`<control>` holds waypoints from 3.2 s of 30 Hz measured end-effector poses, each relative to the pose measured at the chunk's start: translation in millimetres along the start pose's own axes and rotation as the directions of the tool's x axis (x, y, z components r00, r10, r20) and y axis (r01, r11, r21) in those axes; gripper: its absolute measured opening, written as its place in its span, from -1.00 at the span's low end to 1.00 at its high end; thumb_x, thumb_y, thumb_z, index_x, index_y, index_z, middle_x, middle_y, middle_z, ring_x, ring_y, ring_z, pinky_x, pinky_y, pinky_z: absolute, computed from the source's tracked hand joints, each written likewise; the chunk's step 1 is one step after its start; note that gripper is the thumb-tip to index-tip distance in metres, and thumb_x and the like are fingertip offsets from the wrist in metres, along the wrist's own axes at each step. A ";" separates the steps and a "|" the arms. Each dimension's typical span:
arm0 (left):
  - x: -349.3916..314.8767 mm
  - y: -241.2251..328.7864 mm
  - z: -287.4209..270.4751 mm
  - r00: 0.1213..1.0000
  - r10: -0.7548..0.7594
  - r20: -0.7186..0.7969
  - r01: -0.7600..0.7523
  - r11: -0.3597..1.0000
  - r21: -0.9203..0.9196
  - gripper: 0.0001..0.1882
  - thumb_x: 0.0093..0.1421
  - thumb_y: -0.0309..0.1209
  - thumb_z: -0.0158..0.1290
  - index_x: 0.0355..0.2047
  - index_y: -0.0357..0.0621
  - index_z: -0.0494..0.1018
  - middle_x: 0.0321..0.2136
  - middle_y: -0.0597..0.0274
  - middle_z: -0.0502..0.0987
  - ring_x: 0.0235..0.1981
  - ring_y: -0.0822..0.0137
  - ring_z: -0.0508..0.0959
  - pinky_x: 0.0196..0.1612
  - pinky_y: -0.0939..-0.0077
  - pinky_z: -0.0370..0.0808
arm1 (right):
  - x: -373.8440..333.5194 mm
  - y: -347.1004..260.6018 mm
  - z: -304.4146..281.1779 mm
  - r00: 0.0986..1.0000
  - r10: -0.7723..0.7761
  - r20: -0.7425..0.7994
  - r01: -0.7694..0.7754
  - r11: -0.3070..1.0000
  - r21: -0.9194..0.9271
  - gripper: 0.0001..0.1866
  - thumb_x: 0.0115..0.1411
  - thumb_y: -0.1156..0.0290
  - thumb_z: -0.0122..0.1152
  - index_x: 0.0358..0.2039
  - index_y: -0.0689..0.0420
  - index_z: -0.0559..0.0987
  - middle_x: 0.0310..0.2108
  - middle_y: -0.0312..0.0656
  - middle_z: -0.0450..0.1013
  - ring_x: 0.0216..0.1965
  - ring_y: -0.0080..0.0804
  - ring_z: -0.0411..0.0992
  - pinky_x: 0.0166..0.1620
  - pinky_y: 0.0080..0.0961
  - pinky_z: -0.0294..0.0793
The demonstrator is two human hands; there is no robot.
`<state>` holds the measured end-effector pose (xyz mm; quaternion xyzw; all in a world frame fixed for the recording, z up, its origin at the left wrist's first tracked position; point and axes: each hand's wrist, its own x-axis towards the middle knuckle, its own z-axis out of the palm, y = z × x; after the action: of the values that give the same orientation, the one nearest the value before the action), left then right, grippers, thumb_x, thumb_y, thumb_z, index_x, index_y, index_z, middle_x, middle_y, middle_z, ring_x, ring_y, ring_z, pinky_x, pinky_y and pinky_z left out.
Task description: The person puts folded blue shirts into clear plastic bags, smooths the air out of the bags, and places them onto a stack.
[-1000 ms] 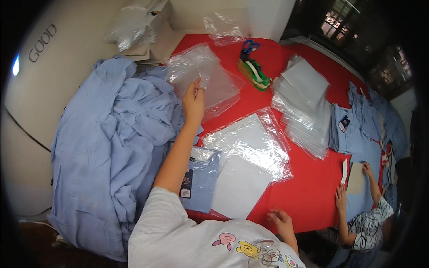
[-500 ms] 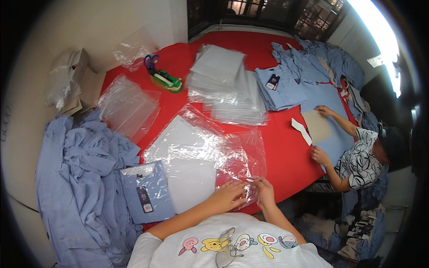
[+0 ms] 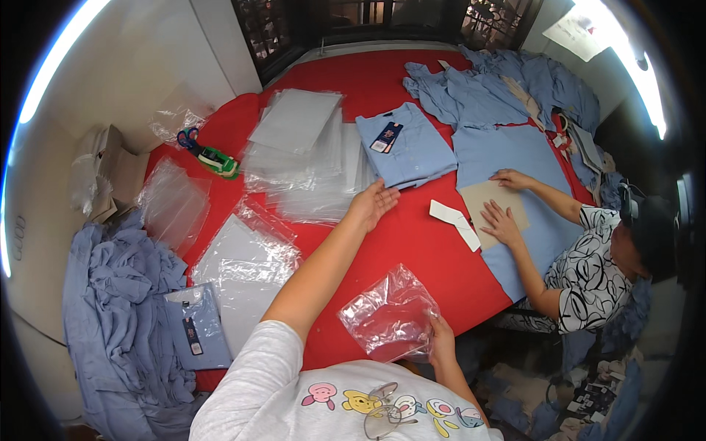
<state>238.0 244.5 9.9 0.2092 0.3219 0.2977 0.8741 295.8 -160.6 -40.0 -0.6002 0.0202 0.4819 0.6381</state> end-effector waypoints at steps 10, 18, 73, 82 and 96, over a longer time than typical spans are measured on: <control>84.5 15.0 52.3 0.967 0.193 -0.165 -0.177 0.978 0.110 -0.33 0.26 -0.46 0.37 0.32 -0.16 0.33 0.17 -0.01 0.56 0.12 -0.01 0.64 0.13 -0.02 0.67 | 10.5 -69.8 -122.8 0.993 0.010 -0.122 -0.013 1.000 -0.019 -0.77 0.43 0.37 0.17 -0.02 0.21 0.63 -0.47 -0.31 0.48 -0.50 -0.47 0.49 -0.43 -0.48 0.53; 0.6 -3.1 48.3 0.923 0.382 -0.055 -0.318 0.834 0.450 -0.23 0.14 -0.73 0.32 0.36 -0.23 0.31 0.16 -0.02 0.58 0.13 0.08 0.63 0.18 0.18 0.62 | 29.1 -57.9 -130.6 0.995 -0.032 -0.099 0.029 0.999 -0.037 -0.79 0.17 0.58 0.05 -0.19 0.18 0.58 -0.50 -0.29 0.44 -0.53 -0.50 0.39 -0.42 -0.50 0.44; -143.9 -131.5 -146.6 0.913 0.238 0.332 -0.001 -0.811 0.585 -0.07 0.09 0.14 0.44 0.43 0.20 0.41 0.56 -0.35 0.06 0.55 -0.26 0.11 0.51 -0.19 0.12 | -290.0 140.6 -92.8 0.531 -0.501 -0.683 0.581 0.802 -0.137 -0.65 0.56 0.29 0.08 0.19 0.14 0.67 -0.13 -0.23 0.70 -0.28 -0.53 0.59 -0.15 -0.52 0.61; -311.6 -154.4 -35.7 0.606 -0.455 0.652 -0.247 0.671 0.699 0.28 0.01 -0.20 0.52 0.60 -0.18 -0.03 0.53 -0.20 0.10 0.57 -0.04 0.08 0.56 0.04 0.05 | -275.6 30.1 -24.5 0.747 -0.567 0.346 0.562 0.817 0.125 -0.68 0.45 0.58 0.05 0.13 0.34 0.63 -0.09 -0.09 0.70 -0.06 -0.35 0.66 0.08 -0.44 0.62; -398.7 -146.0 18.2 0.871 -0.293 0.395 -0.130 0.638 0.759 -0.62 0.28 -0.40 0.38 0.04 -0.33 0.63 -0.24 0.22 0.74 -0.20 0.47 0.67 -0.07 0.56 0.60 | -228.8 -60.8 -83.9 0.820 -0.551 0.156 0.570 0.811 -0.133 -0.73 0.56 0.38 0.08 0.11 0.15 0.67 -0.28 -0.23 0.67 -0.50 -0.71 0.38 -0.41 -0.70 0.31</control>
<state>61.4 -127.2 116.0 0.6109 0.1971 0.0295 0.7662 258.7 -350.4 120.3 -0.6050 -0.2351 0.3043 0.6973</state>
